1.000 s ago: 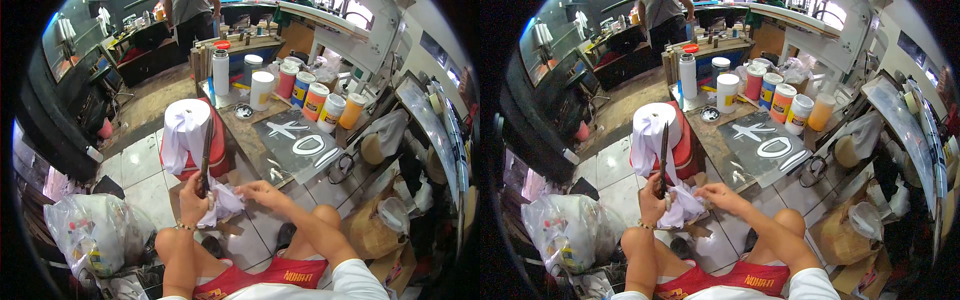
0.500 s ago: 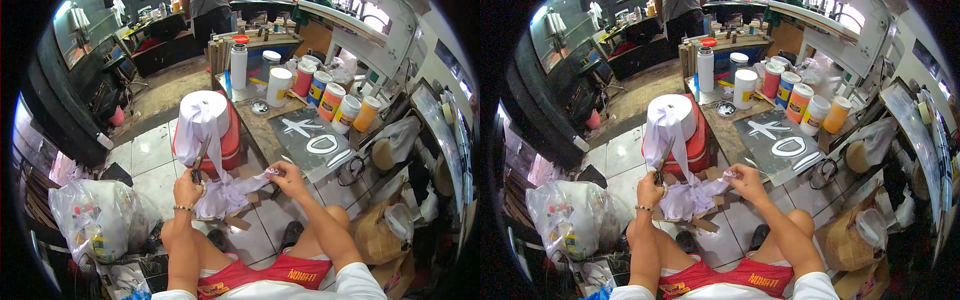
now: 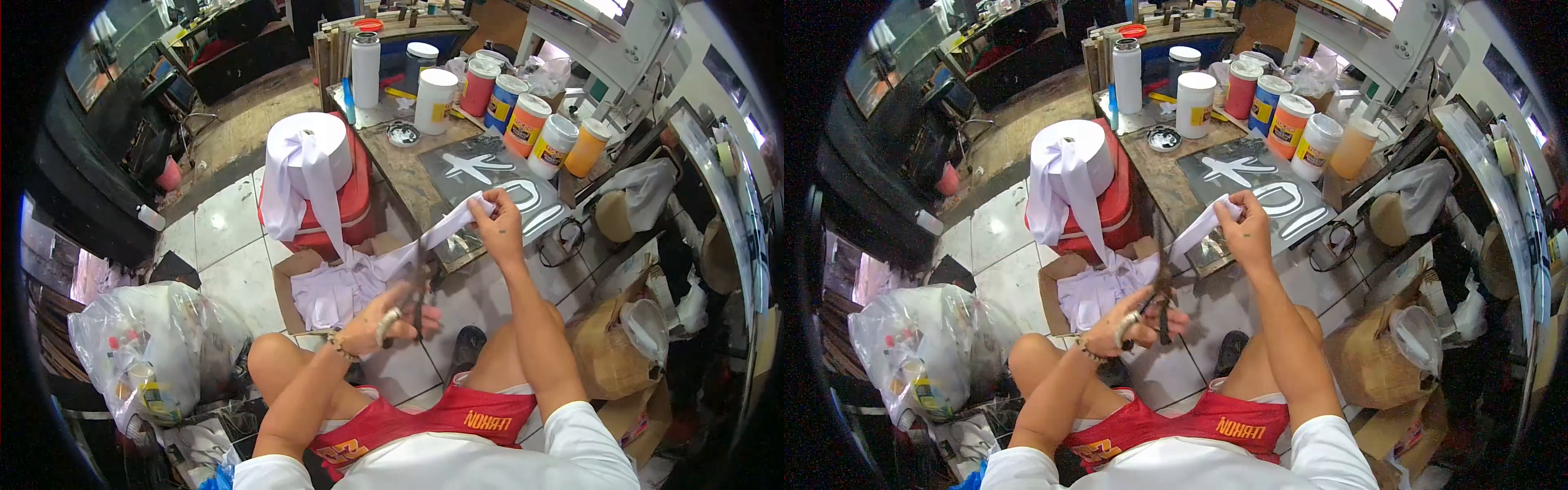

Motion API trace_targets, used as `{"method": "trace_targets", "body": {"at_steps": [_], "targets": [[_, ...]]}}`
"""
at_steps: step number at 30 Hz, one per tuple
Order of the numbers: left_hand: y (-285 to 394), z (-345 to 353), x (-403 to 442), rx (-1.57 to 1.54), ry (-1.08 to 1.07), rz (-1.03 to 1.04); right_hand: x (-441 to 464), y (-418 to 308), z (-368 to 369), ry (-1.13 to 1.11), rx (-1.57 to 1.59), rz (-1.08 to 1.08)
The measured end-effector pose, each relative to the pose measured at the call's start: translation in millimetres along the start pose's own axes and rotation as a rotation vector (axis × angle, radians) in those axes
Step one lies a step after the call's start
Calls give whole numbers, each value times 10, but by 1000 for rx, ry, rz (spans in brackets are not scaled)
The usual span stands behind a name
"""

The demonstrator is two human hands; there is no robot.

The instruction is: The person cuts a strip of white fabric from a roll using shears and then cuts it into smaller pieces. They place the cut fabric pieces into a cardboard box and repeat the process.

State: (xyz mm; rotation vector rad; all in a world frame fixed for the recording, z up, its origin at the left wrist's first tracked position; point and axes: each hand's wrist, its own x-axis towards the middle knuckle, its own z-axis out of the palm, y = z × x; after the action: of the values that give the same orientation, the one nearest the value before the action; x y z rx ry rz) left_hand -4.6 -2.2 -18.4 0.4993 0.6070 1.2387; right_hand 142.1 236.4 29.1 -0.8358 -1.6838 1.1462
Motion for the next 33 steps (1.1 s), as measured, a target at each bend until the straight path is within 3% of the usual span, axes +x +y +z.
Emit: {"method": "trace_targets", "body": {"at_steps": [4,8,15,33], "targets": [[-92,388,-10,162,-140,-103,29,-75,-42,32,124,29],[-351,323,71,-99,-69,-173,-6,-119,-32,-3,171,37],[-182,181,156,67,34,34,-145,-334,31,-186,447,172],[98,195,34,333,82,126,-95,-346,-140,-362,804,292]]}}
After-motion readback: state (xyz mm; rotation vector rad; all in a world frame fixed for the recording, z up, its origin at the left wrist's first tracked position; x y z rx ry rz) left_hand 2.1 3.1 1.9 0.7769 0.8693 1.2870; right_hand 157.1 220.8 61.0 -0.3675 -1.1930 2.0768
